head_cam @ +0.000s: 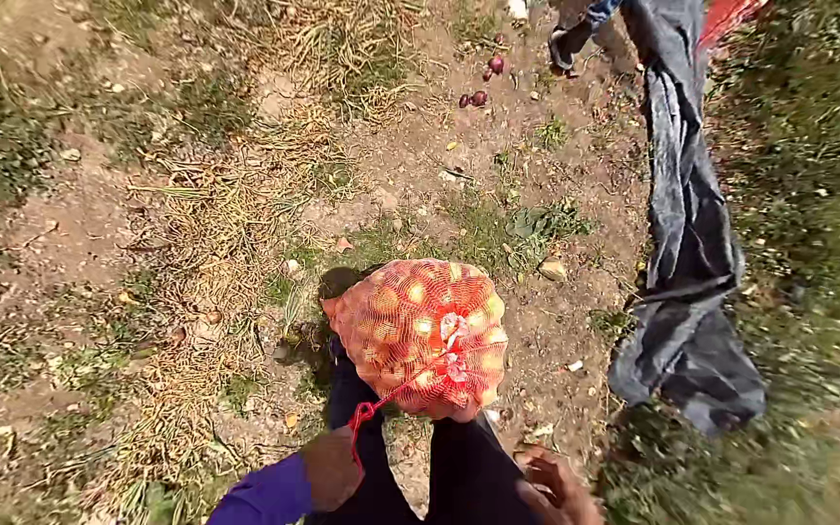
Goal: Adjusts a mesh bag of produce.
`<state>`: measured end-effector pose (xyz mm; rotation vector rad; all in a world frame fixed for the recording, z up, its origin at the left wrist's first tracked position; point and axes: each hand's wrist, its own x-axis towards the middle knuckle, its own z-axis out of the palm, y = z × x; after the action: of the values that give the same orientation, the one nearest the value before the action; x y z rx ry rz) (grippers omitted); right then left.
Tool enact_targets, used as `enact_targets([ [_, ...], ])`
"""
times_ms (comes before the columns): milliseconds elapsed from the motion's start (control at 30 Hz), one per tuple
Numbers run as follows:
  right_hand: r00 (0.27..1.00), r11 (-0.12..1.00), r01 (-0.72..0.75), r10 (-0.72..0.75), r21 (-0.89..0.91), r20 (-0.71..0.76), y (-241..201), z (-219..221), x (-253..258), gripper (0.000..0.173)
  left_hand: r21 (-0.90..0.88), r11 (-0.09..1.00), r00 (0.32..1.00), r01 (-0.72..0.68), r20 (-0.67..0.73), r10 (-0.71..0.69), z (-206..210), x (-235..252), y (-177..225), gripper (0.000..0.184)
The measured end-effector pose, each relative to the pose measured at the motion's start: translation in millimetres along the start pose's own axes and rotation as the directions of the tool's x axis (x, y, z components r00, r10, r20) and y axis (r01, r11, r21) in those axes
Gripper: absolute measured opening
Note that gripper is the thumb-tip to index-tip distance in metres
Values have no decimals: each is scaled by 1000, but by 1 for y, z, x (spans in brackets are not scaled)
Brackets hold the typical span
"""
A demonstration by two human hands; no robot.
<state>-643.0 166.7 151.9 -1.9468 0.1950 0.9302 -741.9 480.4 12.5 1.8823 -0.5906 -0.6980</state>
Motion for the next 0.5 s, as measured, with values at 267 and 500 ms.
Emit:
enact_targets([
  [267,758,606,-503,652,617,-23,0,144,146,47,-45,998,910,-38,-414,16,4,-32,31,48],
  [500,877,745,-348,474,570,-84,30,115,140,33,-583,802,749,132,-471,-466,73,-12,27,36],
])
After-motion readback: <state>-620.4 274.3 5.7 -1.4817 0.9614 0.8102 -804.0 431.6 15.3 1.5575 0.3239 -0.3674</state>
